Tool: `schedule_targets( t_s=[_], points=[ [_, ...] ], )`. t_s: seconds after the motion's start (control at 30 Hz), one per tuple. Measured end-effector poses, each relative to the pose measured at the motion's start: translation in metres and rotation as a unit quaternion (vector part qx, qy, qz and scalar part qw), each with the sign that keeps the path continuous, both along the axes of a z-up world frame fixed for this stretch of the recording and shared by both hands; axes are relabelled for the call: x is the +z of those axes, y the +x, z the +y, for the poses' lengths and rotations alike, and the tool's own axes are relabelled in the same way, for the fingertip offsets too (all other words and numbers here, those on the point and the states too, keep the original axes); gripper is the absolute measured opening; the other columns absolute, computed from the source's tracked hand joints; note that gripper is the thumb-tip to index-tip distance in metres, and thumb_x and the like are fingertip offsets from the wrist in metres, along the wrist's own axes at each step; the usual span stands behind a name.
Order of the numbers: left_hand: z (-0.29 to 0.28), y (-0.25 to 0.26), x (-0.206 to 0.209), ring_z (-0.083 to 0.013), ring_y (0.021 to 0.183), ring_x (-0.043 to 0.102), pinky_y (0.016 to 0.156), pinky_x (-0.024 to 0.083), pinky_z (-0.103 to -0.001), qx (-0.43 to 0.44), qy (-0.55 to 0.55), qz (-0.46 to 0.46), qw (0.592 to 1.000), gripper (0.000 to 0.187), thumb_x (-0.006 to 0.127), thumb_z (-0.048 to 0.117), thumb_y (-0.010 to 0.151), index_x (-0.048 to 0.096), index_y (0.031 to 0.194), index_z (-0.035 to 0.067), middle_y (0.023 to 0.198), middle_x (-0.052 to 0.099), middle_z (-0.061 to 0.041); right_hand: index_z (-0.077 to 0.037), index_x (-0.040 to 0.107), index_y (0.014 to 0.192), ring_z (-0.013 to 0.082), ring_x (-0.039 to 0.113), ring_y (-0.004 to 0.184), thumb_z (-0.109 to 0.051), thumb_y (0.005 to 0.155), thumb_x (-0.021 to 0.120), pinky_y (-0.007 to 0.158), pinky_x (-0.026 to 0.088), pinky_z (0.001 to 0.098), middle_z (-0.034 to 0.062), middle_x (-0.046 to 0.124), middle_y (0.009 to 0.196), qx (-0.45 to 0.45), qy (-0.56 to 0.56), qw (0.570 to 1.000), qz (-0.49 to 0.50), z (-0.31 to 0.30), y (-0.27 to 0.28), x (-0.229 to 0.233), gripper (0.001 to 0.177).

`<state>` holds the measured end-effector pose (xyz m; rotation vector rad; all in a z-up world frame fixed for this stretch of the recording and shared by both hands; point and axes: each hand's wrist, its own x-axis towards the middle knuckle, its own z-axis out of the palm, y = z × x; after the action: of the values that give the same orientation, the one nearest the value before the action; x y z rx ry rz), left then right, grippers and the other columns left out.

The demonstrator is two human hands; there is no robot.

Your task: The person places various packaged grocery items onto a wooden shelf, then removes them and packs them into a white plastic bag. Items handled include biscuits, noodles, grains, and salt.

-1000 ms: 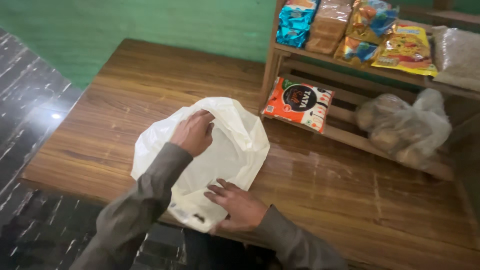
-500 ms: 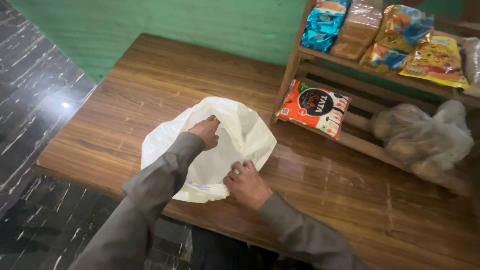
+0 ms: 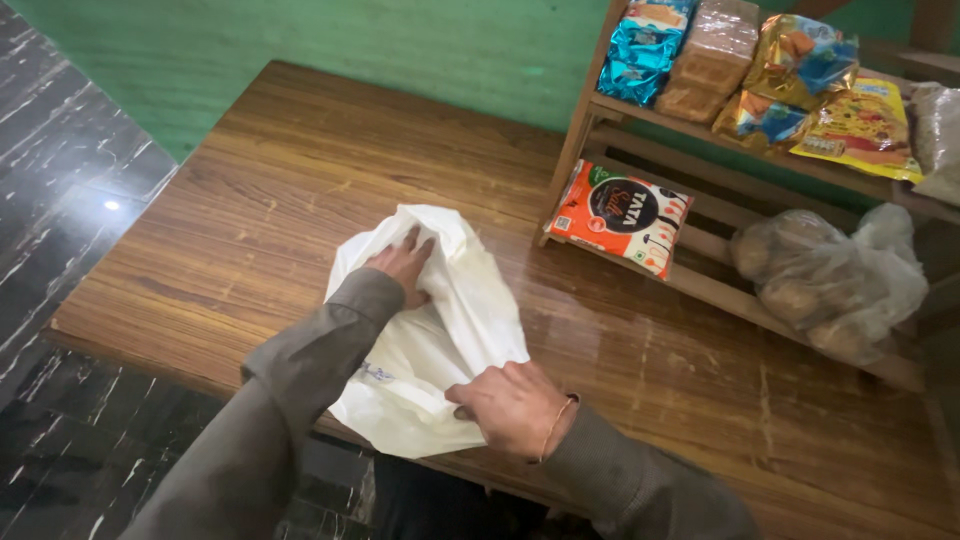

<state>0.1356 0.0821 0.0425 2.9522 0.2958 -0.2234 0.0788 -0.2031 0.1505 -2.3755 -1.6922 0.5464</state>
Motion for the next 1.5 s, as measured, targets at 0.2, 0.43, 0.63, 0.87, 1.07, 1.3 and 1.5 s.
schedule_targets(
  t_s=[0.2, 0.43, 0.63, 0.87, 1.07, 1.3, 1.5],
  points=[
    [-0.008, -0.012, 0.001, -0.0368, 0.113, 0.065, 0.093, 0.054, -0.049, -0.063, -0.075, -0.095, 0.991, 0.078, 0.061, 0.000, 0.084, 0.048, 0.158, 0.023, 0.134, 0.064, -0.014, -0.009, 0.069, 0.124, 0.0343, 0.072, 0.103, -0.036, 0.101, 0.056, 0.089, 0.056, 0.0440, 0.0159, 0.072, 0.112, 0.019, 0.027, 0.979, 0.201, 0.021, 0.049, -0.006, 0.037],
    [-0.001, -0.034, -0.021, -0.0321, 0.113, 0.063, 0.094, 0.054, -0.042, -0.156, 0.002, -0.156, 0.975, 0.029, 0.077, 0.008, 0.076, 0.068, 0.103, 0.006, 0.113, 0.065, -0.012, -0.011, 0.062, 0.133, 0.0388, 0.068, 0.108, -0.004, 0.086, 0.061, 0.090, 0.055, 0.0497, 0.0196, 0.064, 0.138, -0.066, 0.161, 0.980, -0.096, 0.080, 0.065, -0.084, 0.047],
    [0.008, -0.059, -0.027, -0.0409, 0.122, 0.057, 0.093, 0.051, -0.055, -0.166, 0.195, -0.064, 0.964, 0.071, 0.093, 0.043, 0.062, 0.067, 0.118, 0.009, 0.122, 0.062, -0.012, -0.023, 0.016, 0.165, 0.0387, 0.058, 0.128, -0.033, 0.066, 0.089, 0.105, 0.050, 0.0440, 0.0216, 0.051, 0.147, -0.201, -0.013, 0.977, -0.068, 0.095, 0.096, -0.125, 0.123],
    [0.031, -0.049, -0.024, -0.0399, 0.133, 0.047, 0.099, 0.041, -0.073, -0.100, 0.153, 0.195, 0.964, 0.094, 0.095, 0.024, 0.070, 0.044, 0.147, 0.044, 0.166, 0.026, 0.009, -0.021, 0.009, 0.166, 0.0374, 0.048, 0.139, -0.074, 0.057, 0.088, 0.108, 0.047, 0.0476, 0.0233, 0.023, 0.166, -0.217, -0.228, 0.943, -0.106, 0.100, 0.131, -0.135, 0.145],
    [0.041, -0.042, -0.055, -0.0275, 0.124, 0.065, 0.097, 0.058, -0.058, -0.144, 0.011, -0.048, 0.988, 0.051, 0.080, 0.020, 0.081, 0.060, 0.126, 0.035, 0.141, 0.058, 0.008, -0.015, 0.033, 0.163, 0.0385, 0.051, 0.138, -0.050, 0.065, 0.091, 0.098, 0.054, 0.0516, 0.0146, 0.038, 0.172, -0.172, 0.027, 0.942, -0.286, 0.104, 0.096, -0.149, 0.120],
    [-0.008, -0.052, -0.035, -0.0546, 0.151, 0.013, 0.107, 0.028, -0.080, -0.003, 0.012, 0.221, 0.975, 0.134, 0.101, 0.049, 0.059, 0.016, 0.162, 0.038, 0.172, 0.002, -0.005, -0.018, 0.025, 0.159, 0.0461, 0.019, 0.150, -0.047, 0.070, 0.092, 0.114, 0.026, 0.0640, 0.0130, 0.015, 0.167, -0.185, -0.132, 0.974, -0.021, 0.108, 0.071, -0.116, 0.115],
    [0.000, -0.043, -0.008, -0.0466, 0.156, 0.014, 0.112, 0.029, -0.078, -0.005, 0.031, 0.233, 0.972, 0.132, 0.101, 0.040, 0.058, 0.019, 0.162, 0.044, 0.174, -0.001, 0.003, -0.004, 0.053, 0.142, 0.0460, 0.040, 0.140, -0.037, 0.082, 0.081, 0.114, 0.037, 0.0504, 0.0228, 0.038, 0.158, -0.114, 0.151, 0.982, 0.007, 0.078, 0.063, -0.116, 0.074]
  ],
)
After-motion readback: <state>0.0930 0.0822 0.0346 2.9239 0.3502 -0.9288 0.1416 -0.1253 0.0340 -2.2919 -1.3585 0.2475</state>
